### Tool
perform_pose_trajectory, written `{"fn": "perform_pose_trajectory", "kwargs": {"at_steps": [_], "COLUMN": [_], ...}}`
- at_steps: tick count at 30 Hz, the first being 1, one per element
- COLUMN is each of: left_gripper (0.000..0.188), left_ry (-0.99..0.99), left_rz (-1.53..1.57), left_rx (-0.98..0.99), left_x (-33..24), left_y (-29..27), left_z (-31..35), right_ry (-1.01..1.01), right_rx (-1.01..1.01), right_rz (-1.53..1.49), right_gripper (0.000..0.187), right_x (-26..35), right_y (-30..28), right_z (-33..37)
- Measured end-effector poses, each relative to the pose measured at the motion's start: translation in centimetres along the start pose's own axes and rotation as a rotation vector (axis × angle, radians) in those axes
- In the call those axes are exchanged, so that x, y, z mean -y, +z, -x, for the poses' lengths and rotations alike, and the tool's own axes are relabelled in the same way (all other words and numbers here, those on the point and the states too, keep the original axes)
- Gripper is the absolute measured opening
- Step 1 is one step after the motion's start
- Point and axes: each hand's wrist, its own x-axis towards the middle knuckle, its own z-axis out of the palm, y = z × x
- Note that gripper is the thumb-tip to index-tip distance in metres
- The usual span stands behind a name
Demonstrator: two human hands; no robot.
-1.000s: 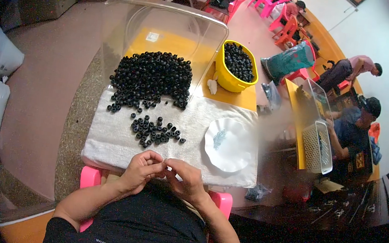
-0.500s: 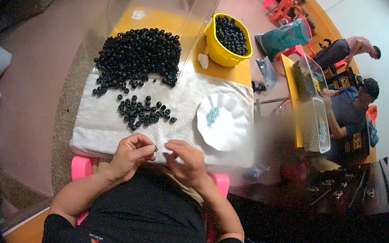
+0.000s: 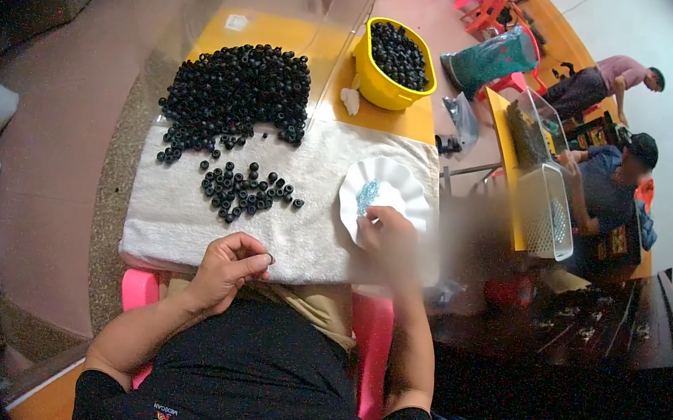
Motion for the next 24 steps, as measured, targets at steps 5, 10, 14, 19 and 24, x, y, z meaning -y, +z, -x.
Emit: {"fn": "perform_pose_trajectory", "kwargs": {"at_steps": [5,10,14,19,24], "left_gripper": [0.011,0.011,0.011,0.01,0.01], "left_ry": [0.002,0.006,-0.003,0.008,0.003], "left_rz": [-0.018,-0.005,-0.03,-0.012,-0.017], "left_rx": [0.001,0.002,-0.001,-0.004,-0.013], "left_x": [-0.2,-0.1,-0.3,-0.1,-0.1], "left_y": [0.1,0.1,0.1,0.0,0.0], "left_z": [0.0,0.0,0.1,-0.1,-0.1], "right_ry": [-0.004,-0.031,-0.014,-0.038,-0.052], "right_rx": [-0.047,-0.038,0.009,0.081,0.159], "right_rz": [0.047,0.119,0.154,0.229,0.266], "right_gripper": [0.011,0.01,0.013,0.015,0.012], "right_x": [-0.3,0.0,1.2,1.1,1.6], "right_y": [0.6,0.3,-0.7,-1.3,-1.8], "right_z": [-0.4,-0.6,-0.5,-0.4,-0.4]}}
